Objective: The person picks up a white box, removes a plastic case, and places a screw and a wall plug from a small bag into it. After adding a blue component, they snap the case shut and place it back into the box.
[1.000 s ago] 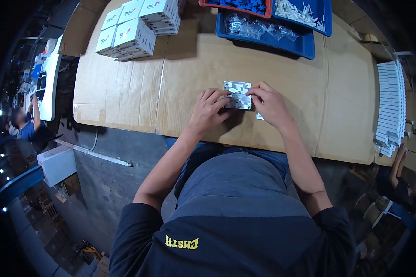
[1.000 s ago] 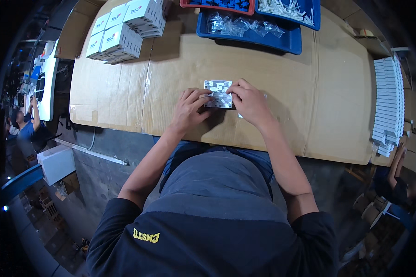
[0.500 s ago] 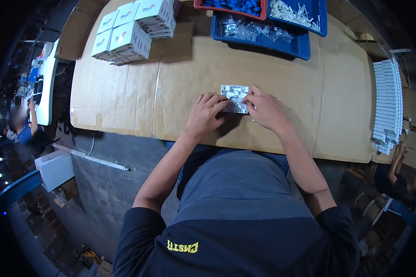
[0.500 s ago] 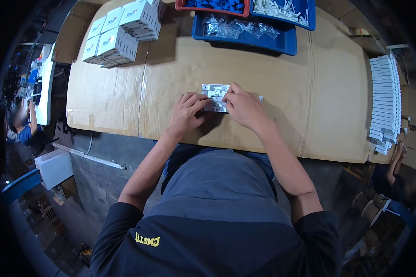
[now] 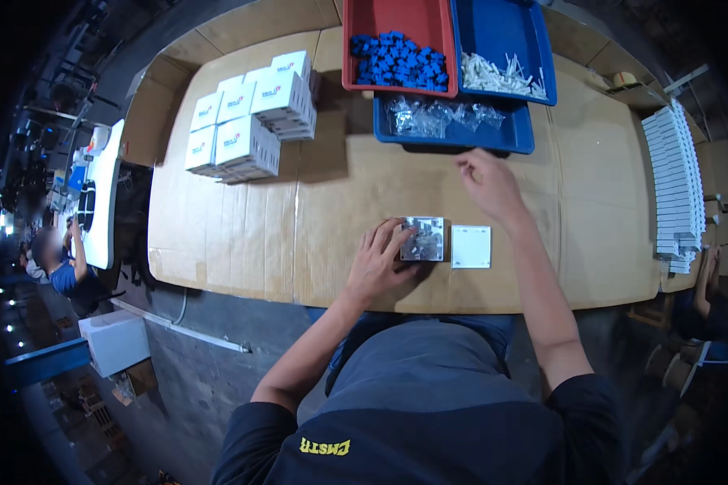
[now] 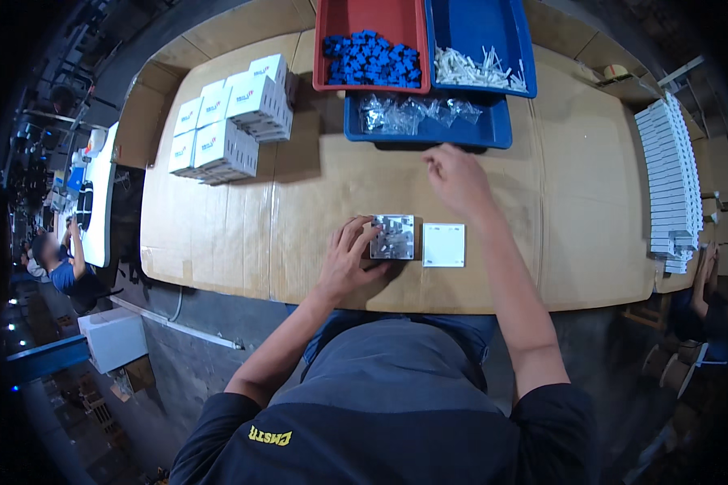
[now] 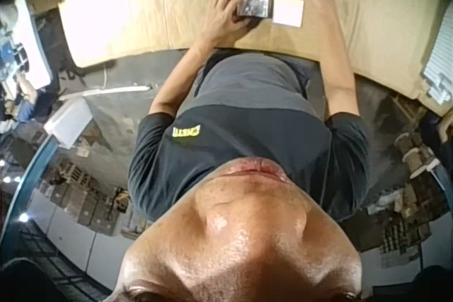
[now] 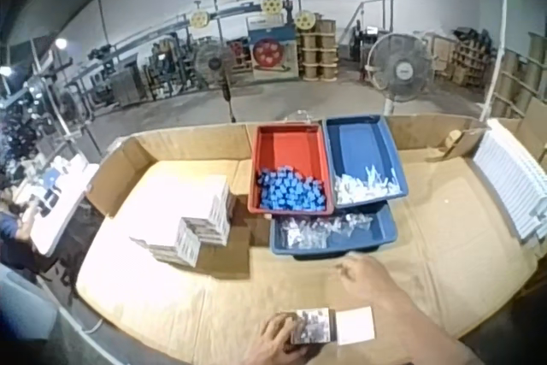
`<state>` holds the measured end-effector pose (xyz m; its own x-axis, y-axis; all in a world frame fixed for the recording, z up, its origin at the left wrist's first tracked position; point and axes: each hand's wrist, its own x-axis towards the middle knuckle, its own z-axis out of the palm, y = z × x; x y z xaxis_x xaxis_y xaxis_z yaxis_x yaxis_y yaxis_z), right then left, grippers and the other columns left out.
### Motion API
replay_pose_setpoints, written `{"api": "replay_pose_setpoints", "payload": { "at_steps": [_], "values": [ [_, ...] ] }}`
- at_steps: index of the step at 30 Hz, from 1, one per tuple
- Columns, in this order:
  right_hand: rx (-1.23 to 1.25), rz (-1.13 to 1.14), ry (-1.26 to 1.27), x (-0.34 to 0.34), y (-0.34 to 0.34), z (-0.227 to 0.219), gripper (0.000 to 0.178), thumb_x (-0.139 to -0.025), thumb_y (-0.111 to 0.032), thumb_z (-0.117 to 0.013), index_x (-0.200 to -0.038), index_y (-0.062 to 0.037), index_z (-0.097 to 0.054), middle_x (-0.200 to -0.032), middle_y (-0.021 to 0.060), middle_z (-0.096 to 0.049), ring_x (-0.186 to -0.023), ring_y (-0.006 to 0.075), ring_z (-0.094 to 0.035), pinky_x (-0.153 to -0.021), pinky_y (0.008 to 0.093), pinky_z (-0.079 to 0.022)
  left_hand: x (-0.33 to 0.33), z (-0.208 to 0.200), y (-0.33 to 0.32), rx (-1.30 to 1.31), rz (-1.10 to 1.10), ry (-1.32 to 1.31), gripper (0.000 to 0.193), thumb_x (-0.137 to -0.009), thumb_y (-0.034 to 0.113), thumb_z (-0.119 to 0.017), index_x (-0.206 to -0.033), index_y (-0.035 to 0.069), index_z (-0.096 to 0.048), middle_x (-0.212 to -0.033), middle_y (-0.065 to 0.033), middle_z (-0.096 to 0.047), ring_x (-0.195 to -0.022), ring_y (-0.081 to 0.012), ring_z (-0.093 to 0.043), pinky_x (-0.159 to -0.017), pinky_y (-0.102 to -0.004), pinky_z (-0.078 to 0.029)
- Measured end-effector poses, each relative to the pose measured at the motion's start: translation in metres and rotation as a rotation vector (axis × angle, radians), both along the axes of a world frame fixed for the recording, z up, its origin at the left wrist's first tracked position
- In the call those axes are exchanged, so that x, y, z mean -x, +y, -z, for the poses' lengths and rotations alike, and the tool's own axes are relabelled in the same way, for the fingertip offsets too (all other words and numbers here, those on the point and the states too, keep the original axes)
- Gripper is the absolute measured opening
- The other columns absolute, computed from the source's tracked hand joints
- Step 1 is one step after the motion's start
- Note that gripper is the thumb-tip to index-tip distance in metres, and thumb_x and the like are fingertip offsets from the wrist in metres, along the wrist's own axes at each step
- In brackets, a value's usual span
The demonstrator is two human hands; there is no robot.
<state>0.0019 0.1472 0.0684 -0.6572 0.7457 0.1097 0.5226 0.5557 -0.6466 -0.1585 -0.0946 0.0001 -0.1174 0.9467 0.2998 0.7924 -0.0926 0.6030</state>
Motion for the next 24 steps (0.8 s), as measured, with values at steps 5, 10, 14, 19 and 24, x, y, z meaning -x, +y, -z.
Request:
{"api": "replay_pose_setpoints", "payload": {
  "at_steps": [5, 10, 14, 19, 24],
  "values": [
    [-0.339, 0.057, 0.152, 0.062, 0.094, -0.011, 0.021, -0.098, -0.016, -0.065, -0.112, -0.0021, -0.072, -0.117, 0.0162, -0.07, -0.111, 0.0352, -0.067, -0.095, 0.0413, -0.052, 0.003, -0.002, 0.007, 0.132, -0.065, 0.043, 0.099, -0.078, 0.052, -0.082, -0.155, 0.007, -0.038, -0.157, -0.0176, -0.041, -0.149, -0.0397, -0.033, -0.122, -0.0521, -0.03],
    [-0.744, 0.09, 0.022, 0.143, 0.182, 0.023, 0.029, -0.098, -0.024, -0.064, -0.116, -0.0024, -0.072, -0.138, 0.0167, -0.062, -0.139, 0.0366, -0.05, -0.118, 0.0477, -0.038, 0.006, -0.018, 0.012, 0.214, -0.045, 0.005, 0.093, -0.083, 0.054, -0.077, -0.153, 0.005, -0.041, -0.152, -0.0185, -0.045, -0.147, -0.0372, -0.036, -0.123, -0.0505, -0.028],
    [-0.746, 0.068, -0.182, 0.17, 0.209, 0.032, 0.032, -0.098, -0.025, -0.064, -0.117, -0.0001, -0.072, -0.149, 0.0205, -0.053, -0.15, 0.0383, -0.037, -0.125, 0.053, -0.027, 0.01, -0.01, 0.011, 0.161, -0.047, -0.023, 0.091, -0.083, 0.052, -0.078, -0.152, 0.004, -0.042, -0.149, -0.017, -0.048, -0.146, -0.0347, -0.038, -0.122, -0.0487, -0.03],
    [-0.712, 0.112, -0.131, 0.178, 0.205, 0.039, 0.026, -0.094, -0.022, -0.069, -0.112, -0.0031, -0.072, -0.147, 0.0189, -0.055, -0.148, 0.0377, -0.04, -0.125, 0.0527, -0.028, 0.01, -0.006, 0.006, 0.171, -0.055, -0.026, 0.091, -0.08, 0.047, -0.082, -0.152, 0.006, -0.044, -0.15, -0.0154, -0.048, -0.144, -0.0353, -0.042, -0.119, -0.0478, -0.035],
    [-0.582, 0.11, 0.125, 0.162, 0.207, 0.03, 0.02, -0.086, -0.016, -0.077, -0.103, -0.0106, -0.068, -0.13, 0.0097, -0.066, -0.129, 0.0318, -0.057, -0.119, 0.0519, -0.036, 0.009, -0.005, 0.007, 0.153, -0.064, -0.019, 0.09, -0.081, 0.053, -0.08, -0.149, 0.003, -0.046, -0.145, -0.0176, -0.05, -0.14, -0.034, -0.045, -0.119, -0.0471, -0.034]
  ]
}}
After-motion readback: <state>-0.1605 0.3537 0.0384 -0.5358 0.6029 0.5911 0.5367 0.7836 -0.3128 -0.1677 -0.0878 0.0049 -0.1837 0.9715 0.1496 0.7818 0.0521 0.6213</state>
